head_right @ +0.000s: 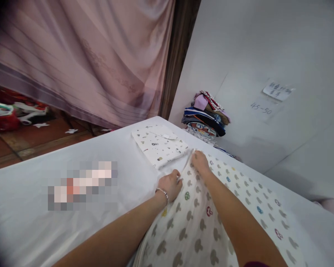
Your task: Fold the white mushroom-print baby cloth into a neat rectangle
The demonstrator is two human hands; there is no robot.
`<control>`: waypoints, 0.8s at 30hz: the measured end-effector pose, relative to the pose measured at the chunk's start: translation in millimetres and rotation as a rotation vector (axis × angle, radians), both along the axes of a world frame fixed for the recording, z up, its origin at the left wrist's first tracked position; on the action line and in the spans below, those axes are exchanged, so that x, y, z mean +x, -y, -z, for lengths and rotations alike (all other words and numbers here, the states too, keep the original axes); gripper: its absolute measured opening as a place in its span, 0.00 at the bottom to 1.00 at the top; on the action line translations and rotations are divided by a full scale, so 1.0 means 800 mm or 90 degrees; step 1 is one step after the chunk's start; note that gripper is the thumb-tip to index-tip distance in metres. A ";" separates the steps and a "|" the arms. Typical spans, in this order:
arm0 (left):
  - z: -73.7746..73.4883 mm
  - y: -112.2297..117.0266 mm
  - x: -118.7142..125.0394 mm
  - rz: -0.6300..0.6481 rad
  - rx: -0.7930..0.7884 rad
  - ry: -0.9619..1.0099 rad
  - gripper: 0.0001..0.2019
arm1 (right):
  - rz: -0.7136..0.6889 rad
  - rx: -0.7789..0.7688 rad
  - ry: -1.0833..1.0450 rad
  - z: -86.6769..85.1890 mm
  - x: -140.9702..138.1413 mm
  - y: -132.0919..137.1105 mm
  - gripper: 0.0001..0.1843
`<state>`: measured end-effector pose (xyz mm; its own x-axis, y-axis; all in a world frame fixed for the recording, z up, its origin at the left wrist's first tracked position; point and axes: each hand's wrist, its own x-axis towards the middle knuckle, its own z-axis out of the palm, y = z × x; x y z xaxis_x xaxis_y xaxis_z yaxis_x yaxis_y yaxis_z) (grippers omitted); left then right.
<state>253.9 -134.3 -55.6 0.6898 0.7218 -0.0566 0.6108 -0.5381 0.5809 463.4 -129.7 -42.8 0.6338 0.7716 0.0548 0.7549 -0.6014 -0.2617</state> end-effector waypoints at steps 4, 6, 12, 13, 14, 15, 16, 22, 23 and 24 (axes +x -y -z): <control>0.007 -0.002 0.003 0.004 -0.003 -0.002 0.12 | -0.053 -0.051 0.015 0.020 -0.014 0.005 0.27; 0.011 -0.003 0.005 0.004 -0.009 -0.003 0.12 | -0.058 -0.064 0.015 0.027 -0.011 0.002 0.29; 0.007 -0.003 0.005 -0.015 0.007 0.001 0.12 | -0.057 -0.064 0.041 0.028 -0.024 0.030 0.32; 0.002 -0.003 0.003 -0.017 0.007 -0.001 0.11 | -0.070 -0.061 0.054 0.027 -0.034 0.042 0.32; -0.003 -0.003 0.001 -0.018 0.004 -0.003 0.11 | -0.089 -0.059 0.064 0.026 -0.047 0.055 0.31; -0.009 -0.002 -0.001 -0.017 -0.002 -0.005 0.11 | -0.110 -0.059 0.067 0.024 -0.061 0.066 0.31; -0.014 -0.002 -0.003 -0.017 -0.008 -0.008 0.11 | -0.127 -0.061 0.063 0.021 -0.075 0.076 0.31; -0.032 -0.003 -0.011 -0.016 -0.011 -0.009 0.11 | -0.130 -0.095 -0.001 -0.009 -0.130 0.097 0.32; -0.034 -0.003 -0.011 -0.014 -0.012 -0.013 0.11 | -0.130 -0.093 -0.008 -0.013 -0.134 0.104 0.32; -0.036 -0.003 -0.012 -0.011 -0.014 -0.018 0.11 | -0.135 -0.091 -0.014 -0.015 -0.139 0.115 0.32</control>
<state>244.0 -131.9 -26.8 0.6750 0.7320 -0.0920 0.6361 -0.5142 0.5753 352.3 -221.4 -30.8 0.4572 0.8861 -0.0762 0.8628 -0.4627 -0.2035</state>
